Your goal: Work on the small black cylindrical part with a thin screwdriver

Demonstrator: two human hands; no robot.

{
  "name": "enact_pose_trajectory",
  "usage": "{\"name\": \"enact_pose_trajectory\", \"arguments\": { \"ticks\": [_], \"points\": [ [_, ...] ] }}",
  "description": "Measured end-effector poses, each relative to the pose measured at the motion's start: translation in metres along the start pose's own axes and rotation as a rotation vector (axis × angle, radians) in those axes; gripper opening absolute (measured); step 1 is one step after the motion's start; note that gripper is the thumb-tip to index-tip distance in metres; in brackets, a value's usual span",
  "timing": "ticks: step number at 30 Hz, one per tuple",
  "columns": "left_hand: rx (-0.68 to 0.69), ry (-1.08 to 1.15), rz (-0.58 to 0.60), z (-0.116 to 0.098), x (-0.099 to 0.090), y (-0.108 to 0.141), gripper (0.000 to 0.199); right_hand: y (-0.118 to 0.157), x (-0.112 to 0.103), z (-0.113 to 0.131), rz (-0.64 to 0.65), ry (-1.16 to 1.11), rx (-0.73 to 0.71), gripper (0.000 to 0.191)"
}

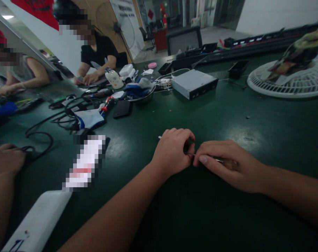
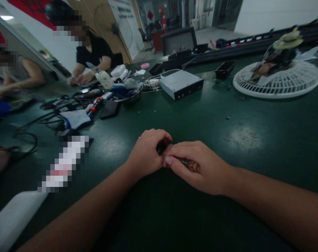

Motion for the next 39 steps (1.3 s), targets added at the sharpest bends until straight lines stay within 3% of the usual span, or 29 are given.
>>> {"name": "enact_pose_trajectory", "arguments": {
  "ticks": [8, 14, 21, 26, 29, 35, 37, 39],
  "points": [
    [0.024, 0.032, 0.007, -0.001, -0.001, 0.0, 0.018, 0.001, 0.0, -0.002, -0.116, 0.165, 0.046, 0.015],
    [0.074, 0.088, 0.065, -0.004, -0.003, 0.003, 0.043, 0.001, -0.005, 0.0, -0.154, 0.119, 0.071, 0.019],
    [-0.034, 0.071, -0.032, -0.003, -0.001, 0.002, 0.049, -0.001, 0.0, -0.001, -0.048, 0.105, 0.114, 0.027],
    [-0.186, -0.083, -0.184, 0.006, -0.002, 0.003, 0.039, -0.002, 0.0, -0.002, -0.075, 0.153, 0.192, 0.029],
    [-0.252, -0.121, -0.176, 0.012, -0.001, 0.002, 0.025, -0.001, 0.0, -0.003, -0.089, 0.173, 0.215, 0.029],
    [-0.217, -0.118, -0.159, 0.01, -0.001, 0.0, 0.017, 0.002, -0.001, -0.007, -0.174, 0.219, 0.266, 0.029],
    [-0.228, -0.114, -0.17, 0.01, -0.002, 0.001, 0.017, 0.004, -0.004, -0.007, -0.245, 0.177, 0.271, 0.031],
    [-0.257, -0.094, -0.175, 0.011, -0.002, 0.002, 0.019, 0.006, -0.009, -0.007, -0.4, 0.084, 0.278, 0.036]
  ]
}}
Point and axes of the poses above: each hand's wrist, its own y-axis away from the middle knuckle, its own x-axis out of the palm, z = x × y, the point moved 3 cm from there along -y, towards the middle knuckle, and after that the axes turned 9 degrees about -x, right-handed, at the moved point
